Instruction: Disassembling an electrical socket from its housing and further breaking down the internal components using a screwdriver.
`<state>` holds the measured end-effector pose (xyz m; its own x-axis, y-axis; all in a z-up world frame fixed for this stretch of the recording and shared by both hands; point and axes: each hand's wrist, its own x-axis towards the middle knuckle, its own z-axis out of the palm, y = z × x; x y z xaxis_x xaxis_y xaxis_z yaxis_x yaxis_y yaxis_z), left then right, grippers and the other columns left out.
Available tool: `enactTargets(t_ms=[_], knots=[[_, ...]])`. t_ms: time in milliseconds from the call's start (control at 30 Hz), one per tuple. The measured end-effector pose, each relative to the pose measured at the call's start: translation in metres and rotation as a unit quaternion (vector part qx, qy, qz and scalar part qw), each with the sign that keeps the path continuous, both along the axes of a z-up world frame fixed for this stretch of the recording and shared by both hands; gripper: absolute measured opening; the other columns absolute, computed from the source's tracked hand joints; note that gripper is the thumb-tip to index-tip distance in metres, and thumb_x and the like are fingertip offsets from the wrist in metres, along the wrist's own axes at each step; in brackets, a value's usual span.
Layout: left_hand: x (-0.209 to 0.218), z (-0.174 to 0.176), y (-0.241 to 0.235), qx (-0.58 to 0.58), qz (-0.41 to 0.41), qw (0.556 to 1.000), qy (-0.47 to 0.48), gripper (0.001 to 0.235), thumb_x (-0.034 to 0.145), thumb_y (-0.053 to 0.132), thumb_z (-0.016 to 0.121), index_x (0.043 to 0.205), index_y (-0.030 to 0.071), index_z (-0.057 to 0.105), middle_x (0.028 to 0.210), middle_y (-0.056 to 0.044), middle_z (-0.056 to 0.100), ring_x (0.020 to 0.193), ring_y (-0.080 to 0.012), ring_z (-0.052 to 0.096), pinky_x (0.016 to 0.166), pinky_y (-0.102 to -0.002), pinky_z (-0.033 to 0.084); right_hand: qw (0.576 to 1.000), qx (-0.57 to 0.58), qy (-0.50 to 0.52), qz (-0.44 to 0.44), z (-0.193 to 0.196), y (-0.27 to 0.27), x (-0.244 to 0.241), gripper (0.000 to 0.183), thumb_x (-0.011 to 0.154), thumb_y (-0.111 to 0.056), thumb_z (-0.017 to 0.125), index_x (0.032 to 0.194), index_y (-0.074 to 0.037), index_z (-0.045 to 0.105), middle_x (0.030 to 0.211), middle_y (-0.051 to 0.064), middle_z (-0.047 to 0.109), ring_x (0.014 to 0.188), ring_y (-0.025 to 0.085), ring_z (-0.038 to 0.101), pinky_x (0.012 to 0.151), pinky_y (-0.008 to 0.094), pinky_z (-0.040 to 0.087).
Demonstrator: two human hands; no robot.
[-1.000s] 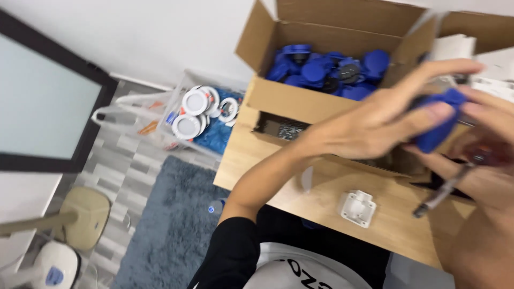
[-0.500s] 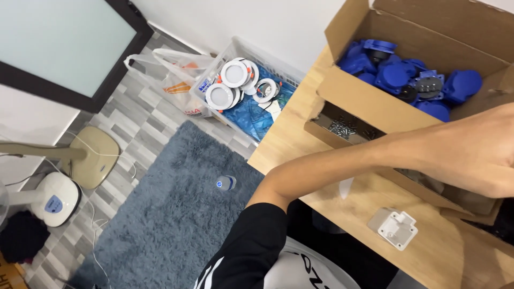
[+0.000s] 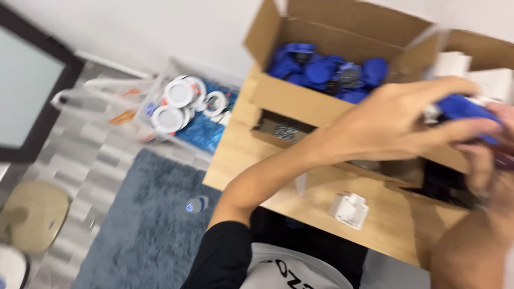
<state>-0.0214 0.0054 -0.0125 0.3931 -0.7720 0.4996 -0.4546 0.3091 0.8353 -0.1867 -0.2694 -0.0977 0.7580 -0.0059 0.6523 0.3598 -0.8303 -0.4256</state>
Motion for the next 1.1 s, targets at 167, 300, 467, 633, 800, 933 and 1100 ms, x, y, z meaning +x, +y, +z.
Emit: enactTargets(t_ms=[167,300,467,633,800,933,1100], knots=[[0.005,0.014,0.004,0.021,0.012,0.999,-0.039,0.047,0.11,0.054,0.047,0.137,0.019,0.066,0.134,-0.005,0.081,0.122,-0.0225,0.083,0.112,-0.035,0.067,0.992,-0.089,-0.084,0.04,0.059,0.056,0.012,0.018,0.116,0.014,0.071,0.131,0.024,0.069,0.143,0.053,0.064,0.126,0.059,0.072,0.116,0.059,0.061],[0.005,0.014,0.006,-0.05,0.018,0.998,-0.045,0.033,0.116,0.031,0.068,0.147,0.019,0.061,0.145,-0.008,0.07,0.138,-0.0243,0.073,0.124,-0.036,0.063,0.996,-0.046,-0.077,0.005,0.074,0.066,0.013,0.069,0.1,-0.028,0.085,0.149,0.012,0.058,0.151,0.047,0.064,0.086,0.032,0.072,0.068,0.036,0.051],[0.002,0.019,0.002,-0.097,0.034,0.989,-0.106,0.034,0.115,0.013,0.075,0.146,0.011,0.062,0.149,-0.012,0.065,0.145,-0.029,0.069,0.134,-0.043,0.059,0.992,0.125,-0.002,0.013,0.082,0.078,0.012,0.073,0.106,-0.03,0.059,0.158,0.019,0.044,0.14,0.039,0.066,0.088,0.038,0.08,0.066,0.033,0.064],[-0.005,0.02,-0.004,-0.101,0.039,0.989,-0.1,0.038,0.109,0.004,0.079,0.142,0.013,0.064,0.14,-0.009,0.061,0.133,-0.0252,0.068,0.121,-0.038,0.065,0.997,-0.032,-0.068,-0.021,0.086,0.073,0.009,0.048,0.105,-0.012,0.085,0.142,0.013,0.068,0.128,0.029,0.079,0.096,0.028,0.082,0.08,0.032,0.065],[0.003,0.016,-0.004,-0.057,-0.051,0.995,-0.07,0.049,0.113,0.027,0.067,0.156,0.01,0.051,0.157,-0.015,0.055,0.153,-0.0306,0.06,0.138,-0.046,0.056,0.996,-0.033,-0.078,-0.003,0.083,0.07,0.008,0.038,0.109,-0.017,0.077,0.138,0.006,0.071,0.132,0.029,0.077,0.061,0.017,0.053,0.063,0.028,0.052],[0.003,0.015,-0.004,-0.023,-0.057,0.995,-0.08,0.051,0.119,0.036,0.059,0.162,0.011,0.046,0.158,-0.015,0.063,0.149,-0.03,0.067,0.133,-0.044,0.056,0.995,-0.057,-0.08,-0.005,0.088,0.073,0.007,0.031,0.112,-0.017,0.073,0.136,0.003,0.074,0.144,0.032,0.072,0.074,0.021,0.063,0.081,0.033,0.06],[0.016,0.02,-0.003,-0.056,-0.029,0.994,-0.092,0.046,0.105,0.018,0.076,0.144,0.009,0.053,0.146,-0.016,0.06,0.136,-0.0294,0.065,0.117,-0.04,0.066,0.997,-0.078,-0.019,-0.011,0.108,0.081,0.003,0.046,0.105,-0.009,0.084,0.146,0.002,0.065,0.157,0.033,0.059,0.1,0.024,0.079,0.097,0.037,0.063]])
